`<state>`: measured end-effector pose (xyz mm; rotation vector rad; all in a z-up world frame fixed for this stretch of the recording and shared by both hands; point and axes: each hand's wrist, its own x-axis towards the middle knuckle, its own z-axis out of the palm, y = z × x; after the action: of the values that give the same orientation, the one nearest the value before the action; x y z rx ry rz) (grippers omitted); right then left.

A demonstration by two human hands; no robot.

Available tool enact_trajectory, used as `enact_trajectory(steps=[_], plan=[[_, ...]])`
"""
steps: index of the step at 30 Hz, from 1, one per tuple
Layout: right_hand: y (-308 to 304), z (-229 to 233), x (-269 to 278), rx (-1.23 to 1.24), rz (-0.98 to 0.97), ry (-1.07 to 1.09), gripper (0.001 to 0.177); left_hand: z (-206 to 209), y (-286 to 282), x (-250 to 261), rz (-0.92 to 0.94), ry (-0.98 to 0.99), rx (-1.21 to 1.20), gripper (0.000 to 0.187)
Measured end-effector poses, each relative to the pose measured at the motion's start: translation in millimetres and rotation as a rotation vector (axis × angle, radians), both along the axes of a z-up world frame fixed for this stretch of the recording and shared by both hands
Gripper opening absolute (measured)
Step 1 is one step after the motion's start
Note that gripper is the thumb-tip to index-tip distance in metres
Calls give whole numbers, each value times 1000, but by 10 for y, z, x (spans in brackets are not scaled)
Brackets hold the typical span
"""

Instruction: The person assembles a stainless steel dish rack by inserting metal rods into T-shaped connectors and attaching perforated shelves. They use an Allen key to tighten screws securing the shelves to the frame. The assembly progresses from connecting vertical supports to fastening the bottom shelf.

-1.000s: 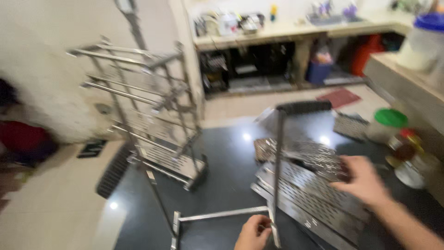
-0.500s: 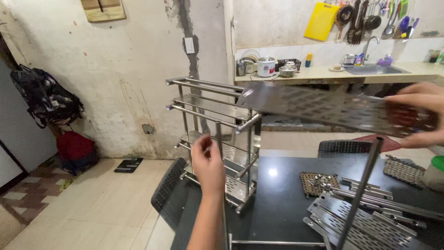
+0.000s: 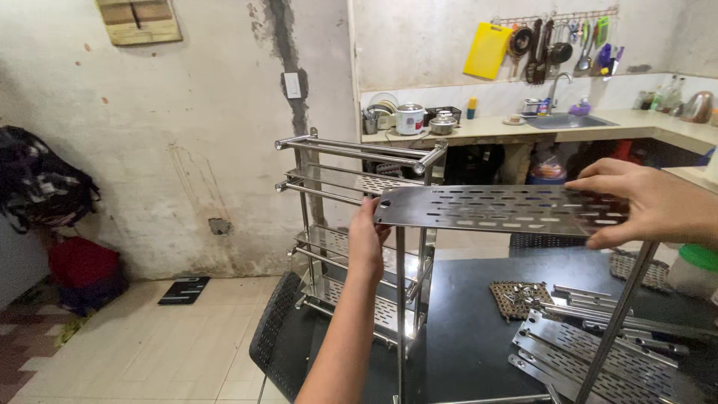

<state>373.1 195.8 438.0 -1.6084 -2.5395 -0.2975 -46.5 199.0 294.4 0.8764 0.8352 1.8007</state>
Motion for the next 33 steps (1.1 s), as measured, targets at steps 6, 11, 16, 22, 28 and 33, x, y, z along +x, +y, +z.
enact_trajectory(steps=[6,11,16,22,28,33], plan=[[177,-105,435,46,92,-31,117,170,-206,158,-126,62,14,69],[242,-214,818,145,158,-145,120,120,-280,234,-273,60,12,72],[271,-267,1084,72,126,-58,129,62,-256,283,-317,59,72,73],[204,-284,1121,25,221,42,124,75,-359,338,-303,45,58,70],[187,-236,1049,-76,184,37,114,172,-527,327,-275,30,48,61],[297,-100,1032,-192,214,5,113,183,-581,282,-312,4,81,59]])
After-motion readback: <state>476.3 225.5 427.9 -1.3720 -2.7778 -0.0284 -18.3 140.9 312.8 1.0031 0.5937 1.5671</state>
